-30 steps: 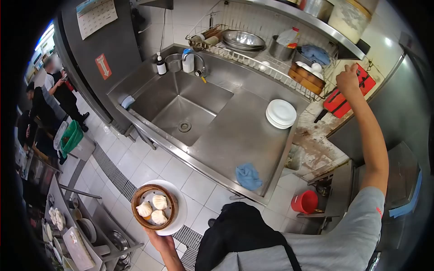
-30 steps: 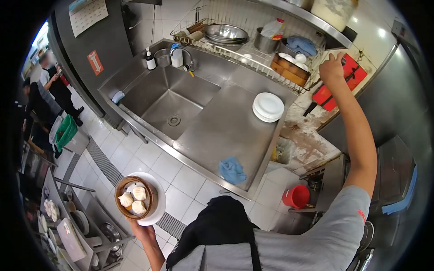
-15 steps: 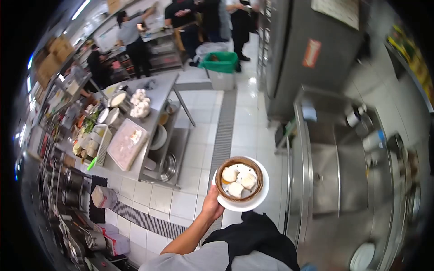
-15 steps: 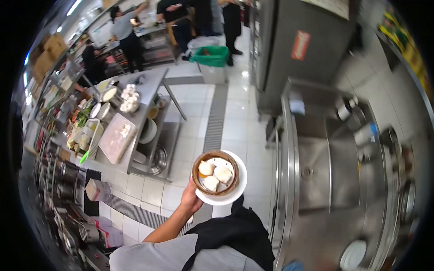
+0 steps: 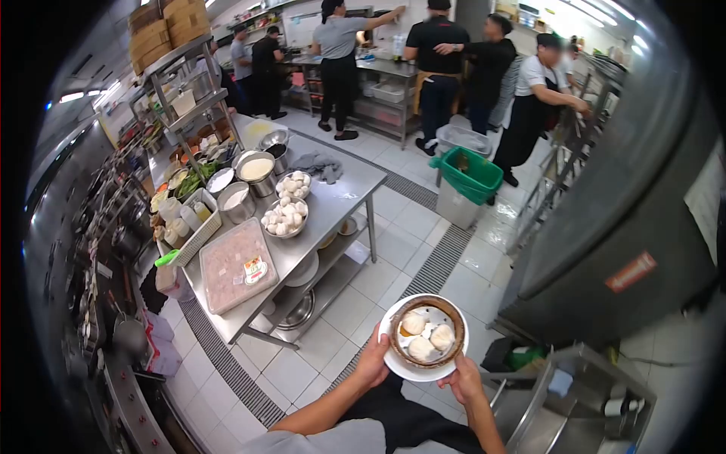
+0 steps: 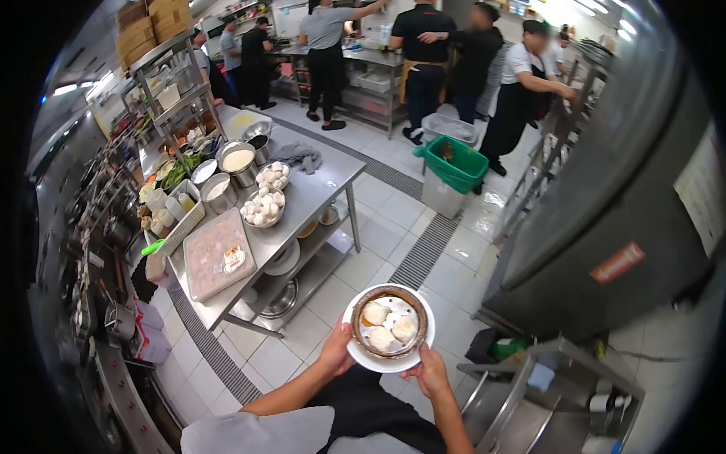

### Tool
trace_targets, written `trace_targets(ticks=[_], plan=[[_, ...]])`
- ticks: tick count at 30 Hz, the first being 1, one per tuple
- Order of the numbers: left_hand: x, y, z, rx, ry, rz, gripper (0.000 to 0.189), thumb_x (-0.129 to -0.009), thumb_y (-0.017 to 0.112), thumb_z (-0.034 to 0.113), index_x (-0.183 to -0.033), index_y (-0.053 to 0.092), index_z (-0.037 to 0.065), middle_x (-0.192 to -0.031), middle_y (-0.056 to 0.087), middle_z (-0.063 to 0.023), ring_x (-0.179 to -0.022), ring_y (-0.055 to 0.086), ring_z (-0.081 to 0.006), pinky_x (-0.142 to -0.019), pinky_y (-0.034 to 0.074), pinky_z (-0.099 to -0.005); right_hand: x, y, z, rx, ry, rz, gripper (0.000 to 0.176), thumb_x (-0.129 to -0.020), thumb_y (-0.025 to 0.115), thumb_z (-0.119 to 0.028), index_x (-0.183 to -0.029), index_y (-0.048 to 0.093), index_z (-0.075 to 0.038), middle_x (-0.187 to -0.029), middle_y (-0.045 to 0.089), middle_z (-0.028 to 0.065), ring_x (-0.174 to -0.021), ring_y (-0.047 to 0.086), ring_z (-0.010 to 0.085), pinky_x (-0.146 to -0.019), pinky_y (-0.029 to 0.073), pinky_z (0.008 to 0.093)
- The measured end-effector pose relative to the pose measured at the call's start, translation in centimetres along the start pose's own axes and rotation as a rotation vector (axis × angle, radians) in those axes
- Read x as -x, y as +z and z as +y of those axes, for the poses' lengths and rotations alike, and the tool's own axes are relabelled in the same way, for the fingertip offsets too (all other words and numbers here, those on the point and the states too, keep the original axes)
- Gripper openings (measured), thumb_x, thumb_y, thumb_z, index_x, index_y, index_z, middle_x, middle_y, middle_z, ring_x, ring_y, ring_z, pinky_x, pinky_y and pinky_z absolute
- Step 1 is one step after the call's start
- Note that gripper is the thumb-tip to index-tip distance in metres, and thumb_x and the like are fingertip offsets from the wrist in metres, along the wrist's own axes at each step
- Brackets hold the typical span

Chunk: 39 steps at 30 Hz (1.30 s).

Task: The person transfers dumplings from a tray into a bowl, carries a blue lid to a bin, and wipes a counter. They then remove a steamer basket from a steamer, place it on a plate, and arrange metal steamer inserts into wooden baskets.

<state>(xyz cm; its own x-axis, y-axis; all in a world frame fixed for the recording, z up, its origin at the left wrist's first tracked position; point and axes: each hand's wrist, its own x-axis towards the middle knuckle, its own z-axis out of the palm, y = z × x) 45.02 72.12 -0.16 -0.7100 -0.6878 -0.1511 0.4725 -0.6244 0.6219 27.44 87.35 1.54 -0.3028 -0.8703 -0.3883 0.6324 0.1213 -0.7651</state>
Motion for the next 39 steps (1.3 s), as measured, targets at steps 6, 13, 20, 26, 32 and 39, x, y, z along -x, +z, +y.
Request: trace_targets(ticks=[6, 13, 20, 26, 32, 39], plan=[[-16.0, -1.4, 1.4, -0.21, -0.06, 0.034, 0.058, -0.106, 0.04, 0.034, -0.155, 0.018, 0.014, -0.152, 0.035, -0.011, -0.139, 0.036, -0.024, -0.116, 0.03, -0.0394, -12.9, -0.8, -7.6, 0.091, 0.005, 0.132, 0.033, -0.104, 0.042, -0.025, -0.106, 0.055, 0.005, -0.081, 0.066, 0.0162, -0.051, 0.061, 0.0238, -0.041, 0.048, 0.034], [-35.1, -1.7, 11.6, -0.478, -0.103, 0.012, 0.071, -0.097, 0.057, 0.047, -0.153, 0.026, 0.018, -0.142, 0.049, -0.0103, -0.123, 0.054, -0.0234, -0.097, 0.05, -0.0401, -27.1, -2.7, -18.4, 0.153, -0.118, 0.17, 0.041, -0.105, 0.045, -0.036, -0.101, 0.059, 0.002, -0.073, 0.064, 0.0127, -0.047, 0.06, 0.0192, -0.037, 0.047, 0.0295], [-53.4, -16.4, 26.6, -1.716, 0.684, 0.783, 0.056, -0.083, 0.073, 0.019, -0.134, 0.053, 0.004, -0.137, 0.052, -0.021, -0.128, 0.046, -0.0395, -0.111, 0.034, -0.0449, -46.1, -6.2, -28.0, 0.255, -0.107, 0.064, 0.037, -0.105, 0.043, -0.032, -0.103, 0.058, 0.002, -0.077, 0.064, 0.0108, -0.046, 0.053, 0.017, -0.038, 0.043, 0.0304], [-57.7, -23.0, 25.9, -1.578, 0.654, 1.359, 0.043, -0.074, 0.077, 0.024, -0.107, 0.059, 0.003, -0.103, 0.055, -0.0208, -0.102, 0.054, -0.0409, -0.09, 0.044, -0.0467, -66.6, -3.6, -36.8, 0.305, -0.025, -0.096, 0.033, -0.106, 0.042, -0.028, -0.104, 0.058, 0.001, -0.076, 0.062, 0.0092, -0.048, 0.054, 0.0169, -0.038, 0.041, 0.0296], [-59.9, -21.1, 23.8, -1.667, 0.574, 1.674, 0.036, -0.068, 0.065, 0.021, -0.095, 0.055, -0.001, -0.094, 0.052, -0.0224, -0.09, 0.054, -0.0418, -0.08, 0.043, -0.0491, -86.6, 3.2, -42.2, 0.274, 0.057, -0.173, 0.04, -0.105, 0.045, -0.036, -0.096, 0.059, 0.0, -0.071, 0.06, 0.0083, -0.047, 0.052, 0.0167, -0.041, 0.042, 0.0314], [-61.1, -16.6, 26.3, -1.747, 0.456, 1.837, 0.025, -0.078, 0.069, 0.013, -0.099, 0.072, 0.001, -0.101, 0.07, -0.0167, -0.092, 0.065, -0.0357, -0.082, 0.051, -0.0415, -108.9, 10.3, -47.0, 0.378, 0.016, -0.085, 0.038, -0.106, 0.042, -0.036, -0.096, 0.057, -0.002, -0.068, 0.058, 0.006, -0.046, 0.049, 0.0151, -0.04, 0.039, 0.0298]])
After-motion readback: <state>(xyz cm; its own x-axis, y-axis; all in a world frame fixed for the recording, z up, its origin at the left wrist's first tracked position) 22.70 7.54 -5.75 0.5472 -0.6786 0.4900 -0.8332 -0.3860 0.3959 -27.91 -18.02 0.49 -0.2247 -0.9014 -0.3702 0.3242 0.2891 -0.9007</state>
